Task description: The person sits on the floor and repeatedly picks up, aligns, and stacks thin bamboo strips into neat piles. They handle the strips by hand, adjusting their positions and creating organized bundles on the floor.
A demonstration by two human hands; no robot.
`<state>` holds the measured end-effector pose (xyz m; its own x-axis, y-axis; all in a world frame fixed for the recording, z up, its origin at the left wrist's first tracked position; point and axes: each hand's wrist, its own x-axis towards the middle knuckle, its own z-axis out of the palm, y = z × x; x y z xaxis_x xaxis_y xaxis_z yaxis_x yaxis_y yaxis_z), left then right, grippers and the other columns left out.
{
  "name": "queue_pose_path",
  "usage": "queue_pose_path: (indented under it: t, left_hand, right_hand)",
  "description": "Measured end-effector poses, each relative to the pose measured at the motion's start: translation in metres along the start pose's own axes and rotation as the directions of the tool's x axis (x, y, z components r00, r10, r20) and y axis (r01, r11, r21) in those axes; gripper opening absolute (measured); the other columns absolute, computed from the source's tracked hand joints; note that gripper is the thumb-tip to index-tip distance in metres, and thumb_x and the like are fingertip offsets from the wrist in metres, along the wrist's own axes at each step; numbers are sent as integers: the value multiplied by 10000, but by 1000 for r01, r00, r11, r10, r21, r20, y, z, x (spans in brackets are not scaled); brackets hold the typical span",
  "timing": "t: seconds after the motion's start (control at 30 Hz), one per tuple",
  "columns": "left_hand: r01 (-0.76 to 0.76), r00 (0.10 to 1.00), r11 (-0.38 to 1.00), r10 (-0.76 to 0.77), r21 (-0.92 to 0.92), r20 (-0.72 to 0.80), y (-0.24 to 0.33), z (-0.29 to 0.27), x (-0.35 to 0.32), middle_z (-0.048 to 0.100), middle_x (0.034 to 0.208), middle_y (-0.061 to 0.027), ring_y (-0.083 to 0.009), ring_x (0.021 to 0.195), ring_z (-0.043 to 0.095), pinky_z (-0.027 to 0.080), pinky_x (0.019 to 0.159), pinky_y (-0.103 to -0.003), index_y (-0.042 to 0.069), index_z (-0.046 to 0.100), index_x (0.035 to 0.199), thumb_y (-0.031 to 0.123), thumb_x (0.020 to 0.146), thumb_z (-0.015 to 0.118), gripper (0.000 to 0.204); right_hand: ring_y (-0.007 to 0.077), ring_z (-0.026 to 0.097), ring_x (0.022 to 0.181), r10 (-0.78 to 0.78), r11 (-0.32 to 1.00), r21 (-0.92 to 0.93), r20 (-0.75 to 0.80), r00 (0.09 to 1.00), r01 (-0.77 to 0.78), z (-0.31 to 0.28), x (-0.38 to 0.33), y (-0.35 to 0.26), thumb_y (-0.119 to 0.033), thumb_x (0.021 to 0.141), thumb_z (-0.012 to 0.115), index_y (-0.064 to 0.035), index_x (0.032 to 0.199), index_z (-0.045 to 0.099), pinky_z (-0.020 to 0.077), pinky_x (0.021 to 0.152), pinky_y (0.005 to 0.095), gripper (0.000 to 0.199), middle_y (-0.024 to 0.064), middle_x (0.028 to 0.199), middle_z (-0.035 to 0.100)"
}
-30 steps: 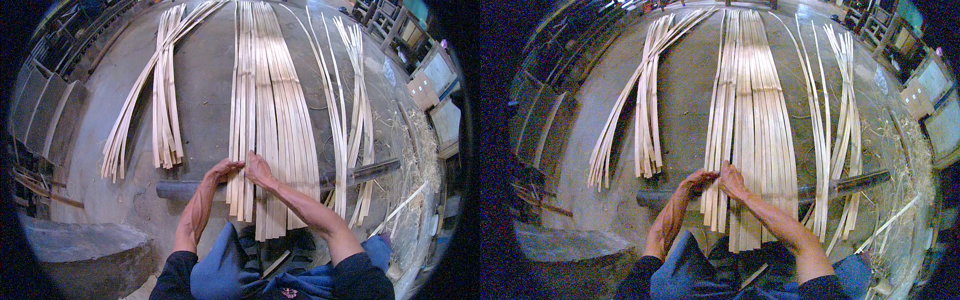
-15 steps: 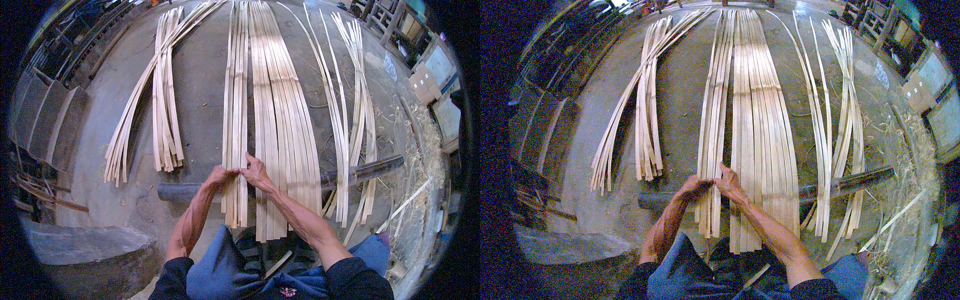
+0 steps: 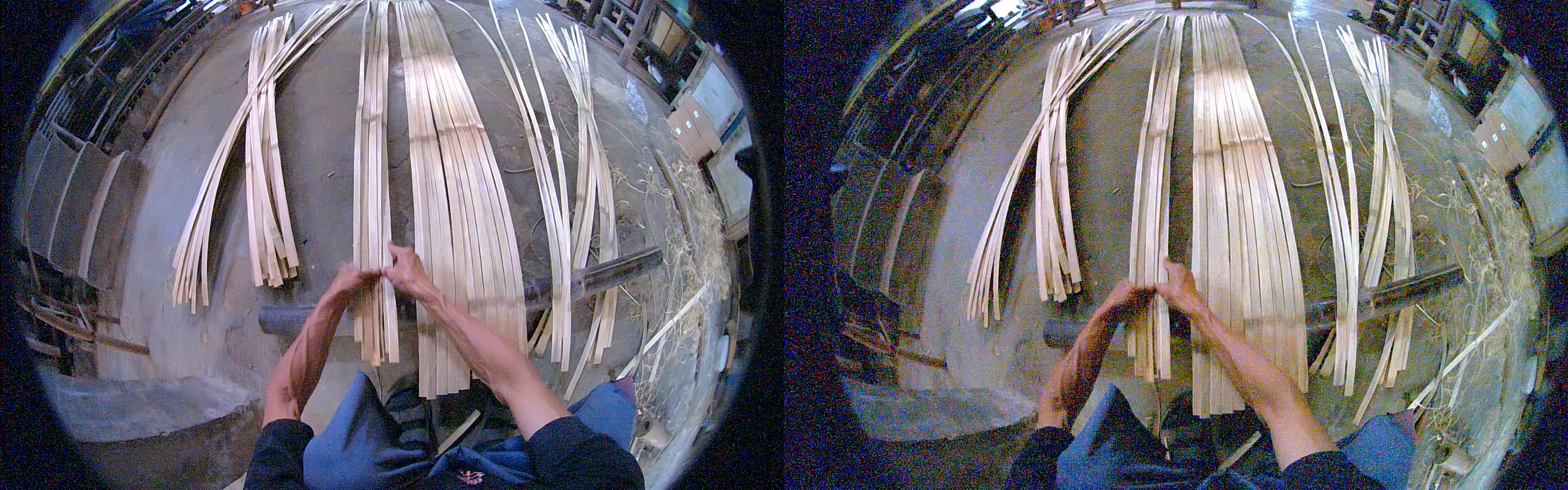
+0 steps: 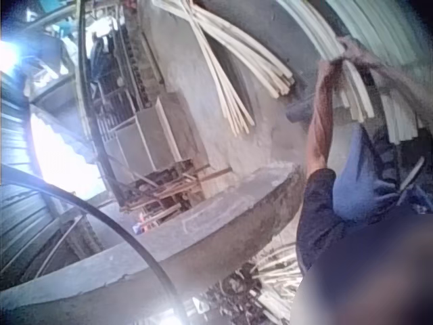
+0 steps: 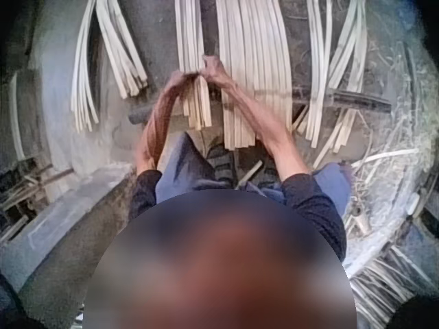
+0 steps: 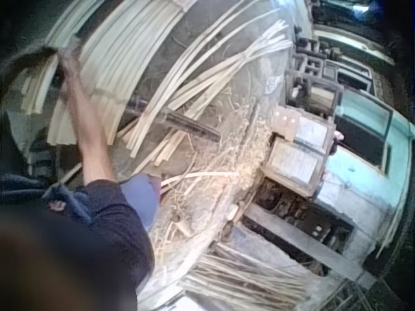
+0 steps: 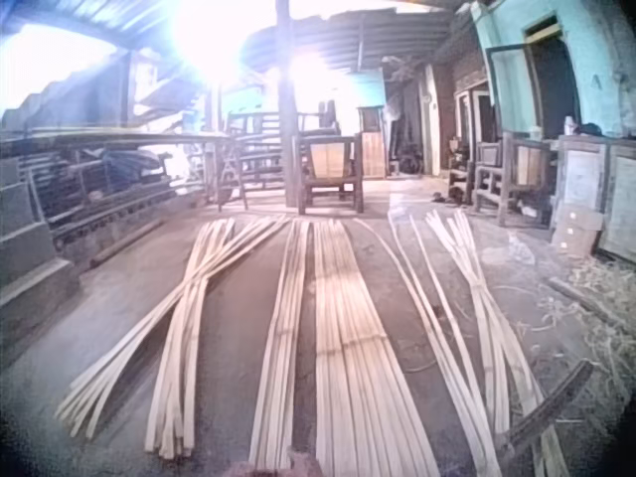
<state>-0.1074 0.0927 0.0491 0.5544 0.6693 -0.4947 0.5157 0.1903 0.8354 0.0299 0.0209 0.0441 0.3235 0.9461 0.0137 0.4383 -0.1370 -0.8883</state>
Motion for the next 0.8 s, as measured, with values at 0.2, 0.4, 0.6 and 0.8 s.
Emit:
queue_pose_path:
  t: [0.2,0.4,0.6,0.8]
  left_hand:
    - [107,992,987,-97,122,-84,-8,10,-26,615,772,-66,-128,651,557,451,577,-271,-26,622,869,177,719,676,258]
    - [94,994,993,-97,-70,-40,-10,8,-19,615,766,-76,-132,626,558,455,565,-278,-45,616,848,169,705,689,268]
    - [101,994,993,-99,68,-41,-16,5,-16,615,745,-74,-158,633,577,464,547,-298,-35,616,831,133,701,680,222]
    - [4,992,1000,-8,-27,-129,-22,-15,-27,617,733,-69,-150,632,572,454,543,-284,-31,617,837,139,683,696,243]
  right_hand:
    - [332,583,820,-28,965,259,-33,999,35,0,-39,-11,-189,677,602,49,1126,457,456,707,372,528,249,848,576]
    - [366,551,907,121,990,73,11,993,-121,-13,-39,-19,-104,665,489,64,1076,433,438,765,399,448,275,933,551]
    - [425,521,868,72,989,141,-157,985,-50,-4,-52,-8,-85,663,455,93,1061,415,427,764,430,437,313,889,527]
    - [443,515,794,-115,983,-153,-68,991,103,15,-63,-2,-87,680,450,80,1010,407,408,721,482,372,310,809,517]
